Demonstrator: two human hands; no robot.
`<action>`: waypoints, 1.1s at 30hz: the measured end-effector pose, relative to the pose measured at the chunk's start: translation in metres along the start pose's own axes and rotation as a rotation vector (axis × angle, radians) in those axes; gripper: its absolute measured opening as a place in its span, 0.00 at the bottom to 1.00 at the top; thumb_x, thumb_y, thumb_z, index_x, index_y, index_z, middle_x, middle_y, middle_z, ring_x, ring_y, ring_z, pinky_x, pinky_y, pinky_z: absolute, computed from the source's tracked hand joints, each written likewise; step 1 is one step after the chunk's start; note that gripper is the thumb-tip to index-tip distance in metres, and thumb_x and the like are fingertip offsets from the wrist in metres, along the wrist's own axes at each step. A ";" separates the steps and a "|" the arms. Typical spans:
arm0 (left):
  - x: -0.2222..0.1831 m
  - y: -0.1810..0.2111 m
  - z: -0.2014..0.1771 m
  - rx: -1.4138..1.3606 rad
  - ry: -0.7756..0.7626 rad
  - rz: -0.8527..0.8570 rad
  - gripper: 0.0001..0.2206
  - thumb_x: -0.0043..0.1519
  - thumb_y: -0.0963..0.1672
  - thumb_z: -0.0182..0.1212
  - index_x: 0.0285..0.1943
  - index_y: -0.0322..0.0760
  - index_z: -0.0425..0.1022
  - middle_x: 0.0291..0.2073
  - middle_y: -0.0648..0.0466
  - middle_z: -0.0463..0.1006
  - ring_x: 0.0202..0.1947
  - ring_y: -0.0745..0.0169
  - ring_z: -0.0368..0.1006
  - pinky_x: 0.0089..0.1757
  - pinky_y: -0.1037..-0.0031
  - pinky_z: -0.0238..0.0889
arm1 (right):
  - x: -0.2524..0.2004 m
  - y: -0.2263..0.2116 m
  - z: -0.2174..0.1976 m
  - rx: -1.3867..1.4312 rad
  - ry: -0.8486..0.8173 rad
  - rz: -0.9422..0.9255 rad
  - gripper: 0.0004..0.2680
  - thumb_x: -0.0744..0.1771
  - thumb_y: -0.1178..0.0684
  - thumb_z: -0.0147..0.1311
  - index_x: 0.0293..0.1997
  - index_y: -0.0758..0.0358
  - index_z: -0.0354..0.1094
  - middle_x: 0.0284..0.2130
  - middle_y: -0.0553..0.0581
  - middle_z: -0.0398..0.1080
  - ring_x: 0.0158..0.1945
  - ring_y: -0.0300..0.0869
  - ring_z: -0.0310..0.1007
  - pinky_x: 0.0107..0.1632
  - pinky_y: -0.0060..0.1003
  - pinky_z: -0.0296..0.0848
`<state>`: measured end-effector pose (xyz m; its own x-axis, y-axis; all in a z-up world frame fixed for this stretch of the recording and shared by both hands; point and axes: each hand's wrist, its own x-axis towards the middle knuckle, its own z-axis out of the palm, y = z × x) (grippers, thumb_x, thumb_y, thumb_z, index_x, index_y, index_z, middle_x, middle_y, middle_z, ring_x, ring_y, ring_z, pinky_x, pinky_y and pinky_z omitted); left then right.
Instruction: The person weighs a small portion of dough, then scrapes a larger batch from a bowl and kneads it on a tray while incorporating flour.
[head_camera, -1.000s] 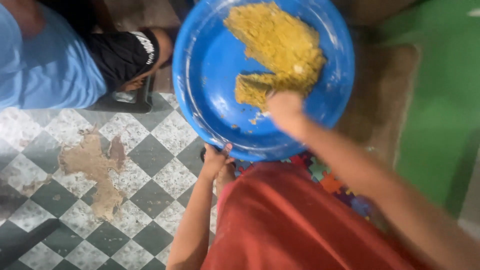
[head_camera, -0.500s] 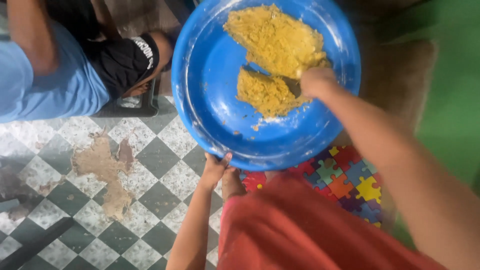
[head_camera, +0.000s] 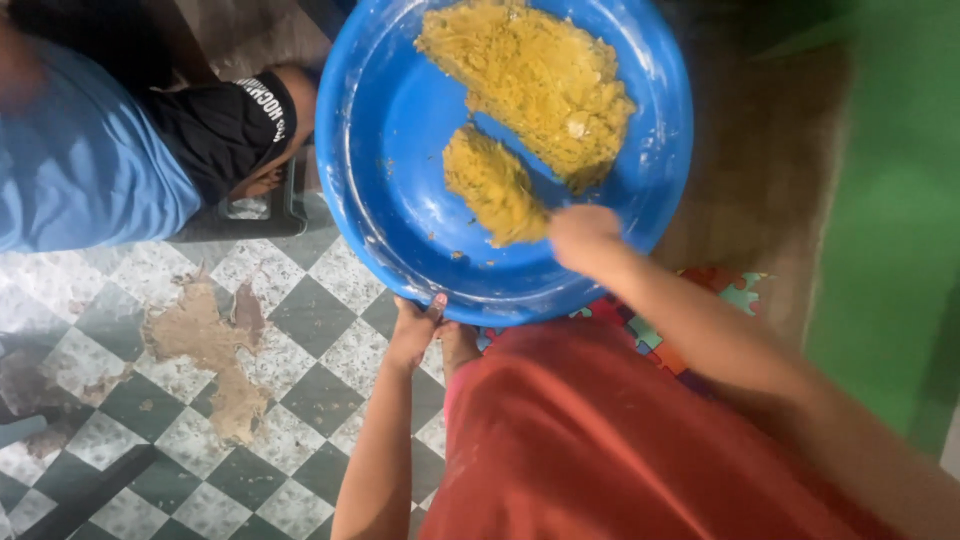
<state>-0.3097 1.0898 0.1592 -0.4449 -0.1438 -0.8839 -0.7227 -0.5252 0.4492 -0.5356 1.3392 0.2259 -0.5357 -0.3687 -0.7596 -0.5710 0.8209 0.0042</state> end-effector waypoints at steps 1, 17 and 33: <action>-0.002 0.002 0.001 0.003 0.001 -0.004 0.34 0.69 0.43 0.62 0.74 0.35 0.37 0.65 0.25 0.57 0.51 0.29 0.75 0.47 0.50 0.82 | -0.031 0.015 -0.024 0.003 -0.003 0.000 0.09 0.66 0.51 0.56 0.43 0.58 0.83 0.34 0.55 0.82 0.44 0.52 0.85 0.42 0.52 0.81; -0.003 0.006 0.010 0.125 0.065 -0.105 0.37 0.67 0.43 0.65 0.72 0.35 0.34 0.55 0.24 0.68 0.42 0.23 0.80 0.45 0.40 0.78 | 0.106 0.152 0.039 0.563 -0.275 -0.006 0.16 0.60 0.41 0.66 0.47 0.54 0.82 0.18 0.58 0.77 0.13 0.46 0.74 0.20 0.35 0.75; -0.024 0.040 0.006 1.227 0.208 -0.088 0.30 0.66 0.60 0.54 0.52 0.27 0.62 0.44 0.30 0.82 0.47 0.26 0.81 0.51 0.39 0.74 | 0.025 -0.032 -0.006 0.560 -0.215 -0.069 0.20 0.71 0.36 0.46 0.55 0.64 0.73 0.47 0.71 0.78 0.56 0.65 0.78 0.57 0.60 0.77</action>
<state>-0.3311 1.0772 0.1987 -0.3587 -0.3366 -0.8707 -0.8116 0.5733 0.1127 -0.5347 1.3006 0.2105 -0.3380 -0.3807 -0.8607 -0.1543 0.9246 -0.3483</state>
